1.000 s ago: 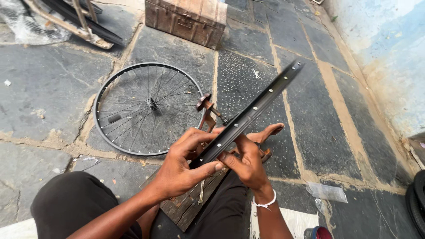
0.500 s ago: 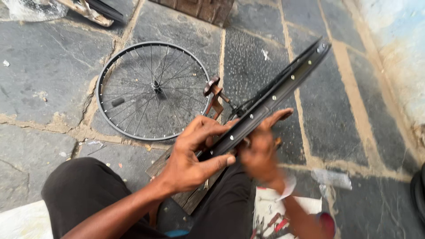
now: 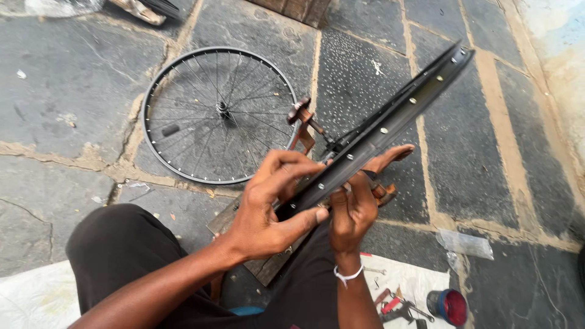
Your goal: The person sits on the ground and uses a wrench to tighten the spokes of a bicycle wheel mounted on a wooden stand. They rotate the wheel to access different spokes and adjust them systematically.
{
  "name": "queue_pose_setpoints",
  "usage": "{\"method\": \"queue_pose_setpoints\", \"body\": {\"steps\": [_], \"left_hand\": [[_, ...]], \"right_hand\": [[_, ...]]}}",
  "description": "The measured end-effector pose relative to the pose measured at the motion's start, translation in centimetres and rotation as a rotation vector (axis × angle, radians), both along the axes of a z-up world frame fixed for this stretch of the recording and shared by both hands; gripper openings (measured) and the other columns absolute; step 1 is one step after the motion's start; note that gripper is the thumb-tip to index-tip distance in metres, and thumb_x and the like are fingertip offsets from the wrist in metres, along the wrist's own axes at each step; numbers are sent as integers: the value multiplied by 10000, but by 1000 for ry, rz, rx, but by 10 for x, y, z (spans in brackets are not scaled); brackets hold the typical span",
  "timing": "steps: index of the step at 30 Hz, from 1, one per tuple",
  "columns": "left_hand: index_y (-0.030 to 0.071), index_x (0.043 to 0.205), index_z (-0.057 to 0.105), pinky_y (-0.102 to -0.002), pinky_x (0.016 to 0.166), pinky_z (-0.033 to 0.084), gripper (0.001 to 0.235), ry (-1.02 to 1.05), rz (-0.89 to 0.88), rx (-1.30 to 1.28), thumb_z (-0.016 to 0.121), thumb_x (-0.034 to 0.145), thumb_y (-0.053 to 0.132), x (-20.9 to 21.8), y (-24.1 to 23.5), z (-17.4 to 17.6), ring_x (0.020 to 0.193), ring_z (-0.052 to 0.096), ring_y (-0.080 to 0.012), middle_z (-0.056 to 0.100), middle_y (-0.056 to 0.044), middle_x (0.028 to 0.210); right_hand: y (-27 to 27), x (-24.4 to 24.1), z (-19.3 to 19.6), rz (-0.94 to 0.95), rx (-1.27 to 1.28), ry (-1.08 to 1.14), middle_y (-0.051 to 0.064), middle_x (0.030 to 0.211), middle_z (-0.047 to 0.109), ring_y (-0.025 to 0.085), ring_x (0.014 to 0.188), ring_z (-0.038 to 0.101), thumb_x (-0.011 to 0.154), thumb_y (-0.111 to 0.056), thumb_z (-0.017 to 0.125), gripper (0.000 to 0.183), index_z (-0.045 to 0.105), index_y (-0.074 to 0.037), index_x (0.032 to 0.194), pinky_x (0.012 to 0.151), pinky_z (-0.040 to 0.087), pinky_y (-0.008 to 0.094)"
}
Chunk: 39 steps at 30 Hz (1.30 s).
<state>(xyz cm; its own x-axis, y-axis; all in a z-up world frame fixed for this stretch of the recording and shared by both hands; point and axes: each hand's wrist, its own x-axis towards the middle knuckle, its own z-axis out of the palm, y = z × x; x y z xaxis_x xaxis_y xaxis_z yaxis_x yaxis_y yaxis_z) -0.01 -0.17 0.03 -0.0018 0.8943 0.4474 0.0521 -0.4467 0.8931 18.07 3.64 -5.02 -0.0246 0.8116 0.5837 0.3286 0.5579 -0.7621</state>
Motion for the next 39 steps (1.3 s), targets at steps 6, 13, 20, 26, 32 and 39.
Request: {"method": "queue_pose_setpoints", "body": {"steps": [6, 13, 20, 26, 32, 39], "left_hand": [[36, 1471, 523, -377, 1002, 513, 724, 152, 60, 258, 826, 838, 214, -7, 0, 15, 1155, 603, -258, 590, -149, 1294], [24, 1361, 637, -300, 841, 547, 569, -21, 0, -11, 823, 845, 175, 8, -1, 8, 947, 637, -160, 631, -93, 1070], [10, 1177, 707, -276, 762, 519, 422, -46, 48, -5, 848, 814, 174, 8, -1, -4, 883, 602, -121, 616, -56, 1023], [15, 1133, 716, -271, 749, 536, 417, -49, 45, -20, 861, 791, 203, 6, 3, -4, 858, 642, -115, 632, -44, 998], [11, 1199, 719, -284, 763, 568, 522, -15, 129, -77, 872, 748, 225, 9, 4, -4, 861, 649, -149, 654, -72, 977], [-13, 1381, 645, -327, 999, 530, 553, -34, -150, 76, 785, 900, 222, -2, 16, -7, 1136, 686, -199, 696, -116, 1218]], "right_hand": [[-2, -3, -9, 99, 22, 327, 112, 1170, 690, 162, 1043, 652, 1010, -81, 697, 230, 643, 48, 1192, 926, 545, 288], [-1, -1, -10, 121, -177, 565, 149, 1151, 703, 194, 1032, 686, 968, -29, 743, 317, 652, 81, 1251, 921, 563, 297], [16, 21, 43, 804, -494, 410, 140, 1215, 697, 207, 1135, 652, 896, -102, 653, 529, 611, 41, 1403, 1046, 505, 337], [16, 13, 52, 417, -174, -153, 113, 1117, 746, 197, 1051, 717, 978, -200, 687, 330, 656, 23, 1219, 962, 570, 348], [7, -32, 12, -175, 435, -172, 160, 1157, 717, 172, 1037, 719, 970, -346, 718, 439, 580, 10, 1186, 903, 581, 306], [-31, -54, -31, -181, 195, 133, 180, 1418, 620, 282, 1299, 636, 1099, -256, 600, 444, 519, 64, 1396, 1140, 504, 383]]}}
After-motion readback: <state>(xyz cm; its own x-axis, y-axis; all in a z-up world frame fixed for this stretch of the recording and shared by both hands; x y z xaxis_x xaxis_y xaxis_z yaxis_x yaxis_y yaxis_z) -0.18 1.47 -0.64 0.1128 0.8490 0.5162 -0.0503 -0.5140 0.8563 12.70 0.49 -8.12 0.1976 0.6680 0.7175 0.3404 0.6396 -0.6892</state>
